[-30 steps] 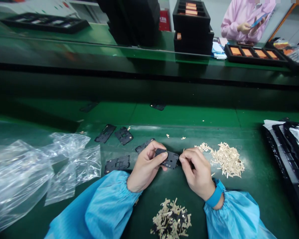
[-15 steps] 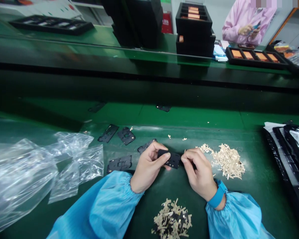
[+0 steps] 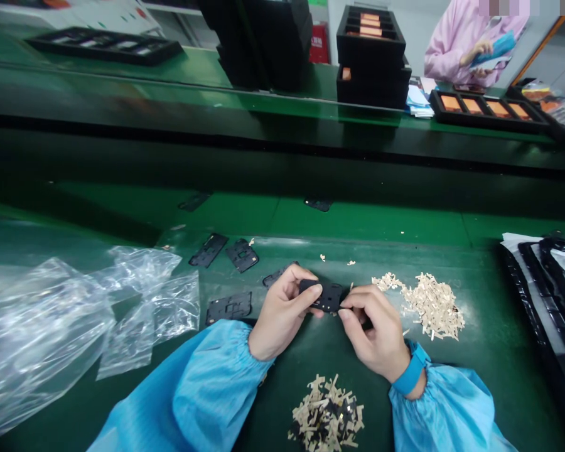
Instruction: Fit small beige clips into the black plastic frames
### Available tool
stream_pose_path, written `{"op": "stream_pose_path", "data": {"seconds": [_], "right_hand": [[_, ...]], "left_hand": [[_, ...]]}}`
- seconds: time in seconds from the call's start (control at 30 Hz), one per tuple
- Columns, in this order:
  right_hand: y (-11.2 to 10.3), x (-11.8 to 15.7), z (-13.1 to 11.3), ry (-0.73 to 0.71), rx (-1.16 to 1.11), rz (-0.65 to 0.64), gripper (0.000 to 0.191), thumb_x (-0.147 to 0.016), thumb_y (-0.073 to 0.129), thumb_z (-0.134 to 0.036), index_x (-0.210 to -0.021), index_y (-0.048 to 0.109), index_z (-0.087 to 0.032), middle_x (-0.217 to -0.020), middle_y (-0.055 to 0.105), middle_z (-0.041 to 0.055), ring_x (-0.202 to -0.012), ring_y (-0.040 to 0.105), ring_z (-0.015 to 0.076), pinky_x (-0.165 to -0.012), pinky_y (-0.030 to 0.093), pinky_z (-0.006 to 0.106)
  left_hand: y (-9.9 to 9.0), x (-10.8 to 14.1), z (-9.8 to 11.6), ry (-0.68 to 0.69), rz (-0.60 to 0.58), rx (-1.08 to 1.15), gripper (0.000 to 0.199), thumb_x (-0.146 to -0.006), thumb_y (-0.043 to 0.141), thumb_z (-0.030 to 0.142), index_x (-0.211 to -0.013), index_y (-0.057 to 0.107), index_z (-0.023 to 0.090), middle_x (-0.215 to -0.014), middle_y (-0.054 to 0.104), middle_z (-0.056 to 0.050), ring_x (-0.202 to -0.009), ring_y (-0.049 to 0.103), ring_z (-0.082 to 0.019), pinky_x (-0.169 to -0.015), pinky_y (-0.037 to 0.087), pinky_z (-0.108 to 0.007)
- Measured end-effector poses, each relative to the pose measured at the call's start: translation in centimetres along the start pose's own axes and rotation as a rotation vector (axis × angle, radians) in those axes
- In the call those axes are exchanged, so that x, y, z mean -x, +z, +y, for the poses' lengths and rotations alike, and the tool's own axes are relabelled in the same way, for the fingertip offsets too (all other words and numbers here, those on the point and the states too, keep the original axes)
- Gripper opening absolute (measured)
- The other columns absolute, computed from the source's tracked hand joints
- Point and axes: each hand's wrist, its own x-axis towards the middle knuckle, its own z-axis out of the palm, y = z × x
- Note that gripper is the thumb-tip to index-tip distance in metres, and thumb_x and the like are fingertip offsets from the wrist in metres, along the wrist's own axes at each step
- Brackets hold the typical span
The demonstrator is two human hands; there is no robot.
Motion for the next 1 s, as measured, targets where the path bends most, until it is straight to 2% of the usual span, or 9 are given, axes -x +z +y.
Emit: {"op": "stream_pose_path", "data": {"seconds": [0.07,0.17,0.23,0.37,0.47,0.57,0.67,0.77,1.0], "right_hand": [[0.07,0.06,0.02,0.02,-0.002,0.026,0.028,-0.092,0.068,-0.02,-0.119,0.061,-0.024,-0.096,0.063,0.0063,-0.074,0.061,0.0189,-0.064,0.054,0.033],[0.37,0.14,0.06,0.009,0.032,-0.02,0.054,-0.091,0.071,-0.024,-0.142,0.053,-0.026,-0.105,0.064,0.0089,-0.077,0.062,0.0198,-0.066,0.057,0.035],[0.61,0.31,0.1,-0.03,0.084,-0.022,0.059,-0.094,0.07,-0.021,-0.149,0.05,-0.029,-0.106,0.067,0.009,-0.079,0.065,0.0202,-0.068,0.06,0.035],[0.87,0.87,0.09,-0.141,0.213,0.07,0.069,-0.094,0.07,-0.015,-0.156,0.044,-0.031,-0.101,0.073,0.0089,-0.084,0.07,0.0227,-0.073,0.062,0.036],[0.81,0.98,-0.03,-0.176,0.248,0.122,0.067,-0.092,0.07,-0.011,-0.152,0.049,-0.031,-0.101,0.075,0.009,-0.085,0.072,0.0239,-0.073,0.062,0.038],[0.68,0.66,-0.1,-0.122,0.185,0.119,0.055,-0.091,0.071,-0.011,-0.142,0.059,-0.029,-0.103,0.073,0.009,-0.081,0.07,0.0221,-0.071,0.062,0.036],[0.61,0.25,0.0,-0.013,0.075,0.061,0.043,-0.09,0.072,-0.016,-0.13,0.062,-0.026,-0.09,0.068,0.0046,-0.068,0.064,0.0173,-0.062,0.059,0.031],[0.59,0.06,0.17,0.099,-0.035,-0.012,0.039,-0.088,0.072,-0.019,-0.124,0.059,-0.025,-0.077,0.062,-0.0019,-0.06,0.059,0.0143,-0.056,0.054,0.027],[0.47,0.02,0.41,0.222,-0.144,-0.141,0.036,-0.088,0.07,-0.023,-0.123,0.062,-0.023,-0.075,0.061,-0.0025,-0.061,0.057,0.0133,-0.057,0.051,0.024]], "left_hand": [[-0.01,0.05,-0.02,0.0,-0.024,0.006,0.044,-0.069,0.088,0.044,-0.086,0.057,0.016,-0.074,0.06,0.004,-0.057,0.06,-0.008,-0.046,0.055,-0.018],[0.08,0.21,-0.06,-0.002,-0.05,0.017,0.044,-0.07,0.088,0.043,-0.085,0.056,0.017,-0.07,0.06,0.005,-0.054,0.061,-0.008,-0.047,0.055,-0.018],[0.2,0.32,-0.06,-0.008,-0.052,0.025,0.044,-0.07,0.088,0.043,-0.085,0.056,0.017,-0.069,0.06,0.005,-0.053,0.061,-0.008,-0.048,0.054,-0.019],[0.38,0.39,-0.01,-0.011,-0.033,0.039,0.046,-0.068,0.089,0.045,-0.083,0.056,0.016,-0.071,0.06,0.005,-0.053,0.06,-0.008,-0.047,0.055,-0.018],[0.38,0.35,-0.03,-0.006,-0.02,0.052,0.047,-0.067,0.089,0.045,-0.082,0.057,0.016,-0.071,0.06,0.004,-0.057,0.062,-0.009,-0.048,0.056,-0.019],[0.31,0.27,-0.1,0.008,-0.014,0.05,0.047,-0.067,0.089,0.046,-0.082,0.057,0.016,-0.071,0.06,0.003,-0.06,0.063,-0.01,-0.048,0.057,-0.019],[0.22,0.19,-0.16,0.013,-0.03,0.029,0.046,-0.069,0.089,0.045,-0.083,0.057,0.016,-0.072,0.061,0.004,-0.058,0.063,-0.009,-0.049,0.057,-0.019],[0.13,0.18,-0.22,0.0,-0.059,-0.002,0.044,-0.071,0.087,0.043,-0.084,0.056,0.016,-0.072,0.061,0.004,-0.054,0.063,-0.008,-0.049,0.057,-0.019],[-0.01,0.26,-0.29,-0.019,-0.095,-0.036,0.044,-0.071,0.087,0.043,-0.086,0.056,0.016,-0.076,0.063,0.004,-0.053,0.064,-0.009,-0.048,0.058,-0.021]]}}
